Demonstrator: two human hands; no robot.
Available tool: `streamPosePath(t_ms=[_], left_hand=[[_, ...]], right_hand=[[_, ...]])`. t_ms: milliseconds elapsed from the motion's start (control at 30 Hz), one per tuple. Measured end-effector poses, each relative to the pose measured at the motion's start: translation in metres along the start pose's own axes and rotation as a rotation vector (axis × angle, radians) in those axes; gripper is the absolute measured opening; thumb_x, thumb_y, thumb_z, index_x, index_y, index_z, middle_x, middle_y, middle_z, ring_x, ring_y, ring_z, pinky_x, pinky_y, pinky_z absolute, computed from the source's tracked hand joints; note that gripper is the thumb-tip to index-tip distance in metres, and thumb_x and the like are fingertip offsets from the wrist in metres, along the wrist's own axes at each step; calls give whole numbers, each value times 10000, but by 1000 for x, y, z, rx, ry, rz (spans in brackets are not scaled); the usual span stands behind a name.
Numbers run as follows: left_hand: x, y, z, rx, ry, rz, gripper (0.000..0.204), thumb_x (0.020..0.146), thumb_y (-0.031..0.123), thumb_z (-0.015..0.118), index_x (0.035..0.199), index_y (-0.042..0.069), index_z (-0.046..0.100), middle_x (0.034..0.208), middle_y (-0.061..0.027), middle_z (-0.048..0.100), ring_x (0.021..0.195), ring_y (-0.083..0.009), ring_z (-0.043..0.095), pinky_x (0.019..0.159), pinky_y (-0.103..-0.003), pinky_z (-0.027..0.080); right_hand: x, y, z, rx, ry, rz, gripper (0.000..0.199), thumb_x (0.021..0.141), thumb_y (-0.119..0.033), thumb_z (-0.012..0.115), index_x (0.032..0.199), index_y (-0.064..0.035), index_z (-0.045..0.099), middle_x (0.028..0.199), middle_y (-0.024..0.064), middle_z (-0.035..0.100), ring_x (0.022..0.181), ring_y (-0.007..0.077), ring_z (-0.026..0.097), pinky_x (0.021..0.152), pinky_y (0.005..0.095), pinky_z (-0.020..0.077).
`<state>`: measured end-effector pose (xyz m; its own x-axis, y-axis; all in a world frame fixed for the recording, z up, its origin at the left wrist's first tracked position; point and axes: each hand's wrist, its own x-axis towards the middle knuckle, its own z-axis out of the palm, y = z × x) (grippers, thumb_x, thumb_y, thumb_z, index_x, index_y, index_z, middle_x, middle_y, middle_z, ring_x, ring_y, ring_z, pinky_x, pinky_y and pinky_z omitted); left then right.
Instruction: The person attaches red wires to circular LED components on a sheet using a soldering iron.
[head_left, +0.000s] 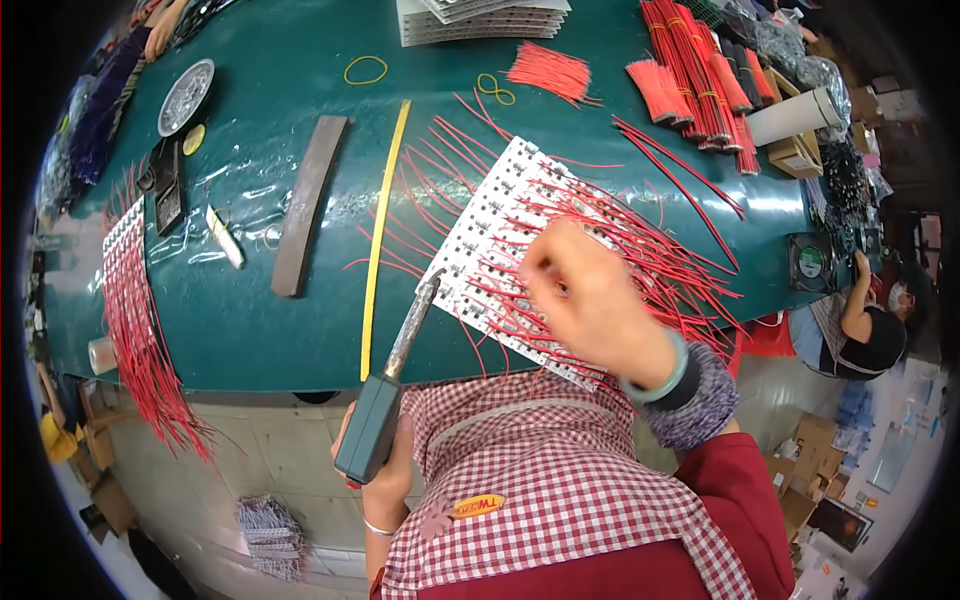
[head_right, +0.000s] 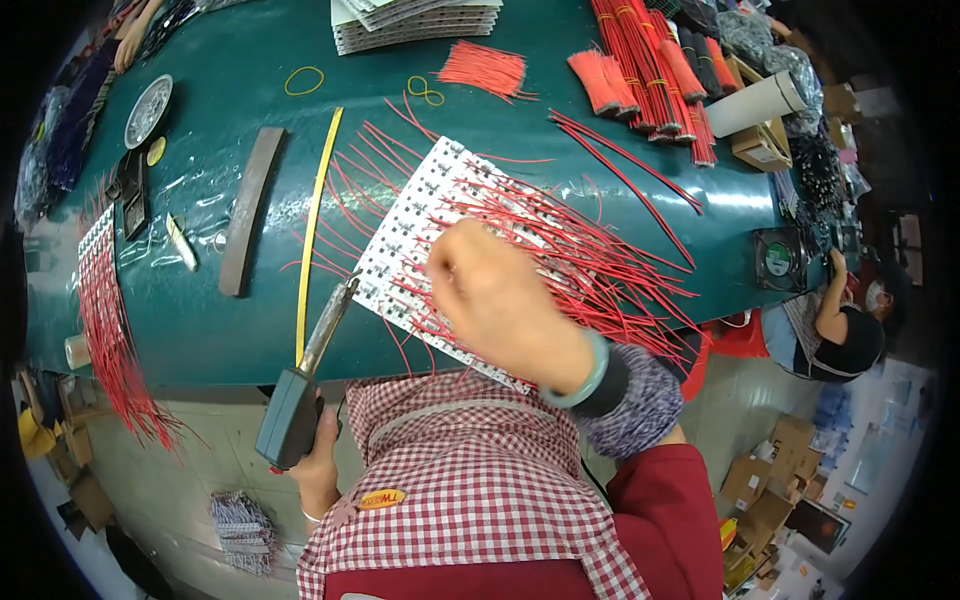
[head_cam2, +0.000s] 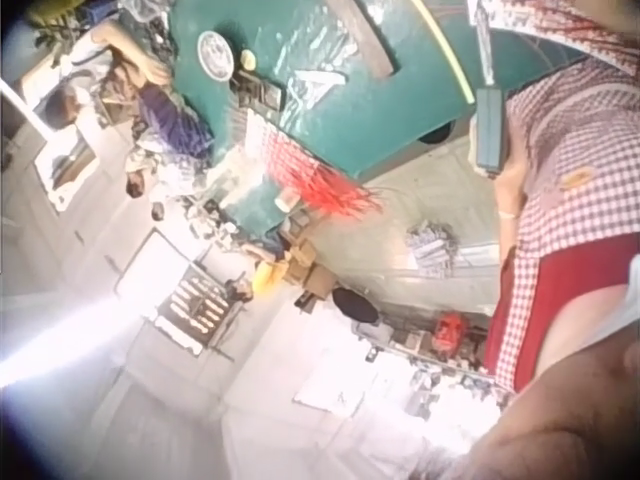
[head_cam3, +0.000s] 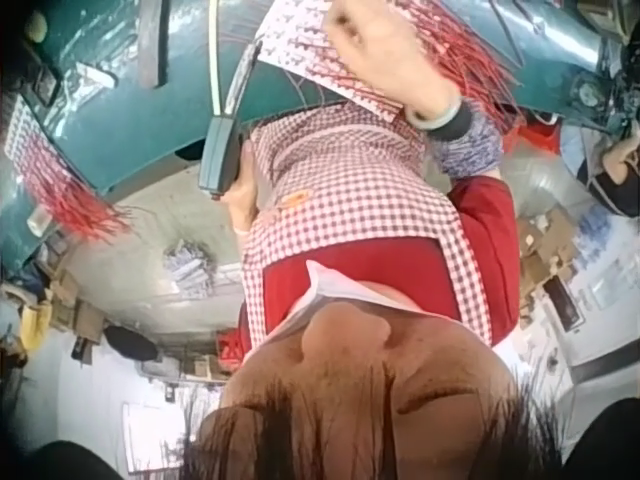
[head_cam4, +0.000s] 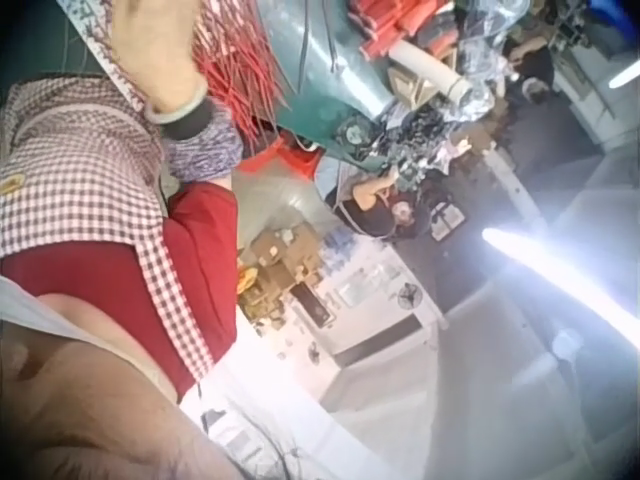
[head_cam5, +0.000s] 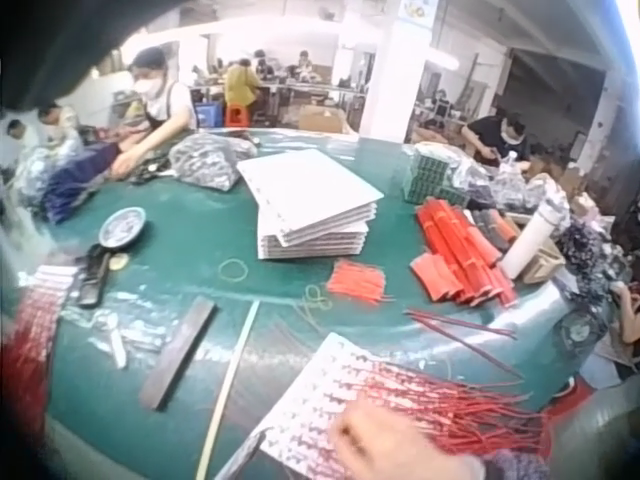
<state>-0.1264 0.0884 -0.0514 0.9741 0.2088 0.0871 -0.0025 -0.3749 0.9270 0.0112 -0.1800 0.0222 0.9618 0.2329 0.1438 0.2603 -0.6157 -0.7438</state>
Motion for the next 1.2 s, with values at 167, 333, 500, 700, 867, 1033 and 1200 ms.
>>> streamPosePath(t_ms=[167, 333, 500, 700, 867, 1033, 1200], left_hand=[[-13, -3, -13, -92, -65, -89, 399, 858, -51, 729, 1248, -34, 651, 1188, -133, 697, 1057, -216, 672, 893, -336, 537], [-5, 5, -7, -7, -1, -15, 233, 753, -68, 737, 980, -55, 688, 938, -166, 694, 752, -270, 694, 662, -319, 541], [-7, 2, -8, -31, -22, -25, 212, 753, -73, 730, 960, -63, 689, 934, -169, 701, 759, -276, 701, 656, -320, 543], [1, 10, -8, -10, -77, -7, 184, 749, -75, 728, 930, -62, 695, 921, -161, 702, 745, -267, 701, 646, -316, 542], [7, 15, -7, 20, -106, 15, 179, 740, -80, 724, 915, -53, 698, 897, -151, 696, 716, -257, 691, 624, -310, 533], [13, 17, -6, 55, -98, 117, 145, 723, -80, 721, 858, -51, 674, 812, -133, 653, 642, -260, 643, 564, -319, 495], [14, 20, -5, 33, -80, 77, 144, 709, -78, 720, 840, -44, 670, 799, -131, 645, 634, -258, 636, 552, -319, 486]], right_hand=[[-13, -15, 52, 51, 17, 58, 98, 829, -1, 653, 867, 34, 570, 1028, 179, 561, 841, 360, 612, 718, 442, 505], [-15, -10, 77, -52, 83, 51, 107, 808, 23, 654, 850, 65, 565, 1045, 180, 550, 932, 353, 604, 755, 437, 511], [-14, -11, 81, -126, 101, 42, 132, 801, 35, 653, 891, 79, 566, 1015, 179, 537, 901, 359, 598, 738, 443, 512], [-12, -12, 81, -151, 105, 39, 163, 797, 37, 650, 930, 89, 572, 1000, 178, 527, 890, 365, 596, 715, 451, 512], [-12, -10, 86, -159, 146, 41, 139, 774, 36, 676, 841, 18, 555, 983, 149, 540, 840, 332, 594, 712, 431, 490], [-11, -12, 85, -174, 145, 40, 146, 762, 42, 675, 834, 23, 548, 975, 150, 541, 843, 338, 592, 718, 433, 493], [-10, -13, 84, -173, 126, 45, 147, 760, 45, 671, 833, 30, 544, 967, 154, 535, 845, 343, 588, 722, 438, 491]])
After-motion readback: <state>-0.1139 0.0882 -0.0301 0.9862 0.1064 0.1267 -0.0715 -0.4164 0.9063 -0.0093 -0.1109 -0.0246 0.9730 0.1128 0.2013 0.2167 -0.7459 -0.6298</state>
